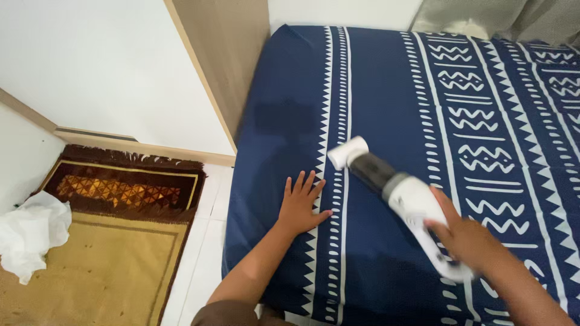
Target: The person vacuums a bedsheet using a handheld vacuum cleaner, moving the device across the surface while smoothing the fabric with their other hand.
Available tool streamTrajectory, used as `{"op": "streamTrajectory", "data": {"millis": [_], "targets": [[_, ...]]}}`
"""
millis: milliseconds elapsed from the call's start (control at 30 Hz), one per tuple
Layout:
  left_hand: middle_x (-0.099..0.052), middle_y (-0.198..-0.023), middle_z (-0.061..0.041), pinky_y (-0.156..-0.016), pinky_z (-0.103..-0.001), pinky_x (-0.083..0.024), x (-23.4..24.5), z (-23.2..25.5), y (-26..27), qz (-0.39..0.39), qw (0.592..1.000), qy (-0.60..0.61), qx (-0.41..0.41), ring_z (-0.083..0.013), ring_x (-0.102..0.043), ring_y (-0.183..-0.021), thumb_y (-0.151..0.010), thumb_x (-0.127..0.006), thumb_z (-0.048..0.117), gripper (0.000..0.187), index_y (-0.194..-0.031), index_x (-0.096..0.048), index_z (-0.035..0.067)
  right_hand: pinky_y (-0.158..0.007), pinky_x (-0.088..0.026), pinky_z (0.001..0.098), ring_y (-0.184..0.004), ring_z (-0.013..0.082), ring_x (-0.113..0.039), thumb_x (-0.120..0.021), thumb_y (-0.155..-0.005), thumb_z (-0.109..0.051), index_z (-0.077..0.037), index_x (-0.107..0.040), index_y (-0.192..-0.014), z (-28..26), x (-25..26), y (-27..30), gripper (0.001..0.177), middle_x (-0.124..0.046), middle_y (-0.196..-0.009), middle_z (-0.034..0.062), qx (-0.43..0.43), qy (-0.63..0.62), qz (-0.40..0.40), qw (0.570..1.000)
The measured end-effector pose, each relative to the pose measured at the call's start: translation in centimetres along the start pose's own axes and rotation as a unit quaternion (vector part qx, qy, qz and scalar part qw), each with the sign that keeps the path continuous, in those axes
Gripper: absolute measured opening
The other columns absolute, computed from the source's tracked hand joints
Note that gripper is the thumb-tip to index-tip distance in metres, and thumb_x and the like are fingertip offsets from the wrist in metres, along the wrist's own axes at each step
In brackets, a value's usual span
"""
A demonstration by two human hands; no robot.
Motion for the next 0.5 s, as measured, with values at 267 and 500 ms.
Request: {"op": "streamTrajectory", "data": {"millis": [267, 500], "targets": [[-0.023, -0.169, -0.014, -0.122, -0.064, -0.004, -0.4, -0.4, 0.2, 0.018, 0.999, 0.036, 0.003, -0.0375, -0.013, -0.156, -0.084, -0.063, 0.067, 0.09, -0.158, -0.039, 0.021, -0.082, -0.057, 0.0467, -0.079, 0.0379, -0.076, -0.054, -0.095, -0.044, -0.036, -0.004, -0.167, -11.6, 1.2, -12.9, 0.088, -0.075, -0.09, 0.0234, 0.076, -0.117, 0.099, 0.985], [-0.025, -0.167, -0.015, -0.121, -0.065, -0.004, -0.9, -0.8, 0.3, 0.033, 0.999, 0.04, -0.006, -0.0383, -0.014, -0.156, -0.083, -0.065, 0.068, 0.091, -0.157, -0.039, 0.022, -0.099, -0.049, 0.0523, -0.107, 0.0481, -0.068, -0.05, -0.101, -0.049, -0.027, 0.001, -0.166, -20.3, -1.2, -22.3, 0.086, -0.072, -0.111, 0.0302, 0.127, -0.118, 0.177, 0.969]]}}
Point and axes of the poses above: each hand's wrist, its own y-axis away from the middle knuckle, its own x-axis out of the back of the hand, z = x × y, the point moved 5 cm from there along -y, towards the middle knuckle
